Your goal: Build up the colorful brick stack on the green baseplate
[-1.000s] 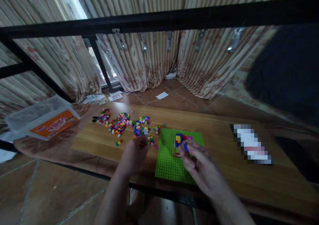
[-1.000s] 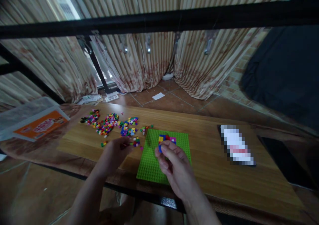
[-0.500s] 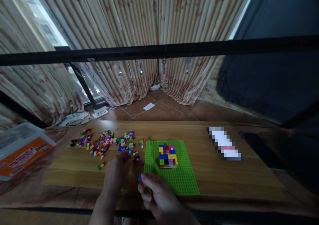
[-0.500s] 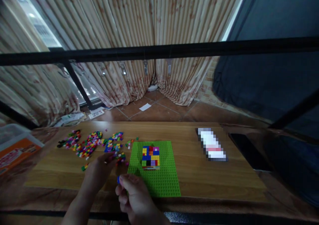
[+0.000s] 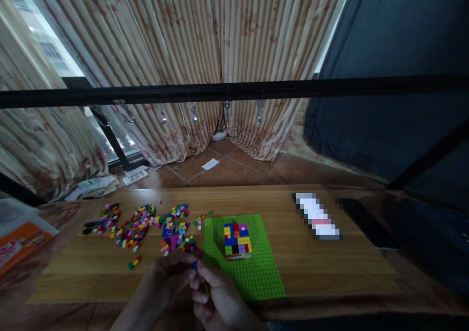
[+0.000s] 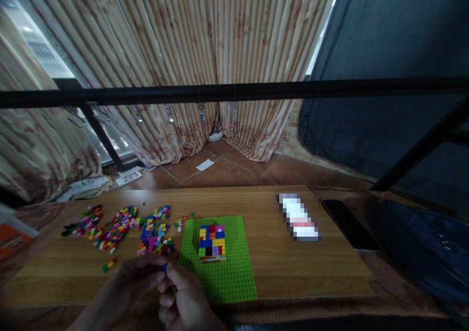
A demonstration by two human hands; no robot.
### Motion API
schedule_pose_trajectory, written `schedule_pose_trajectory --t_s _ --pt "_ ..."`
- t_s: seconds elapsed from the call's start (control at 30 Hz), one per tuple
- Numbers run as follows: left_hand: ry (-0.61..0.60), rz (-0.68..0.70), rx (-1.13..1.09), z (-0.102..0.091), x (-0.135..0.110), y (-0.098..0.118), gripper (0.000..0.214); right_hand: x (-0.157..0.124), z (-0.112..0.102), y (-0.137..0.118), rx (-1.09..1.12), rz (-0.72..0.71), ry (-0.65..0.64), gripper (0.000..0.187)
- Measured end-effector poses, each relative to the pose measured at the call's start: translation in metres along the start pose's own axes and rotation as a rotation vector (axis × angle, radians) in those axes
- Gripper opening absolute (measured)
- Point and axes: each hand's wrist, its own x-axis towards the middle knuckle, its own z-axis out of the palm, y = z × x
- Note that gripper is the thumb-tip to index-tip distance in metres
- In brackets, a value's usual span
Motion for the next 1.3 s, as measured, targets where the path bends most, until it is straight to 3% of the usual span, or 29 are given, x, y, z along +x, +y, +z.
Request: schedule_pose_trajectory --t_s 0.13,0.2,0.3,0.4,0.53,0.7,0.87,1.0,1.2,1.3 --pt "0.101 0.041 0.181 -0.006 0.004 -0.002 0.023 0.010 0.004 0.006 0.033 -0.026 0.054 0.035" --pt "0.211 0.055 0.284 -0.013 0.005 -0.001 0.023 0.013 0.008 0.009 0.068 -0.055 0.081 0.027" --pt "0.388 0.047 0.364 -0.026 0.006 -0.001 0.027 0.014 0.014 0.014 0.102 -0.126 0.013 0.015" --pt "0.484 0.028 0.370 -0.038 0.007 -0.006 0.031 0.015 0.018 0.018 0.107 -0.176 -0.084 0.027" --pt "0.545 0.030 0.394 -0.046 0.007 -0.014 0.030 0.028 0.016 0.022 0.063 -0.258 -0.085 0.030" --pt "0.578 0.031 0.430 -0.044 0.007 -0.010 0.025 0.047 0.014 0.026 -0.006 -0.364 -0.063 0.025" --pt "0.584 0.057 0.387 -0.043 0.008 -0.006 0.023 0.056 0.013 0.028 -0.155 -0.451 0.008 0.033" --pt "0.586 0.035 0.357 -0.043 0.009 -0.006 0.023 0.059 0.012 0.030 -0.237 -0.514 -0.021 0.032" --pt "0.517 0.036 0.167 -0.035 0.006 0.001 0.025 0.051 0.015 0.022 -0.341 -0.515 -0.057 0.031" --pt "0.507 0.039 0.095 -0.028 0.006 0.004 0.025 0.035 0.017 0.013 -0.500 -0.661 -0.088 0.027"
